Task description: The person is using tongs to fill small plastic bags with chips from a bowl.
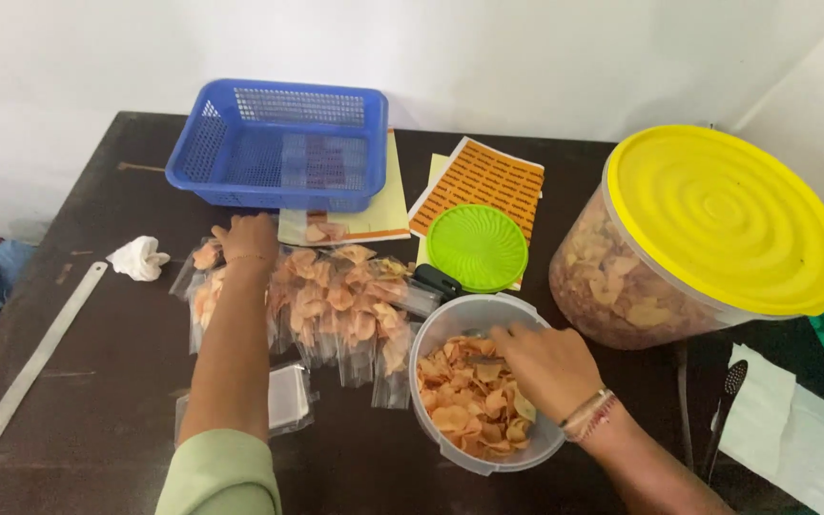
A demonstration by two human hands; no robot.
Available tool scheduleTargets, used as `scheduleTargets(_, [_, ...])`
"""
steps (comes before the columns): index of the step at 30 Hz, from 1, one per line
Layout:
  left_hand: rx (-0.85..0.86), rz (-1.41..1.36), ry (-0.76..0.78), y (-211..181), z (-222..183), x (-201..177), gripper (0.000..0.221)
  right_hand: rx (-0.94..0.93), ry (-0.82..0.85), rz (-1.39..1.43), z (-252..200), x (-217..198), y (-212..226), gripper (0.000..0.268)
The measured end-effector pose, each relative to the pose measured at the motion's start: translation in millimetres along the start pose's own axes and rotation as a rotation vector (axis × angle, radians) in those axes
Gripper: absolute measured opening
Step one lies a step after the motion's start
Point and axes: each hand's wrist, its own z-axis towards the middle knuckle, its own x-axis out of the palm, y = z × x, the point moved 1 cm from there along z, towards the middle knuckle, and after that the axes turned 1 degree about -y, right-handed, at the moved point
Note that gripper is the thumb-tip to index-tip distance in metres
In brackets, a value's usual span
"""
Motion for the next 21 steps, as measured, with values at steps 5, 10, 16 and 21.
scheduleTargets(5, [0.078,-0.015,-0.056,4.7,1.0,8.9,0.021,-0.001,0.017,0.040,21.1,20.5,1.9,0.030])
scheduleTargets(10, [0.132,0.015,-0.093,5.3,9.8,23.5,0.019,-0.025,0.027,0.060,30.1,28.9,-5.2,0.023])
scheduleTargets(16, [0.251,0.082,-0.192,-5.1,-14.2,-34.8,0.023,0.018,0.105,0.100,28.1,7.1,-2.5,0.030])
scheduleTargets(21, [0.452,0.033,-0.337,-15.4,-59.6,-95.0,0.010,0.036,0.117,0.074,31.9,20.2,7.7,0.031])
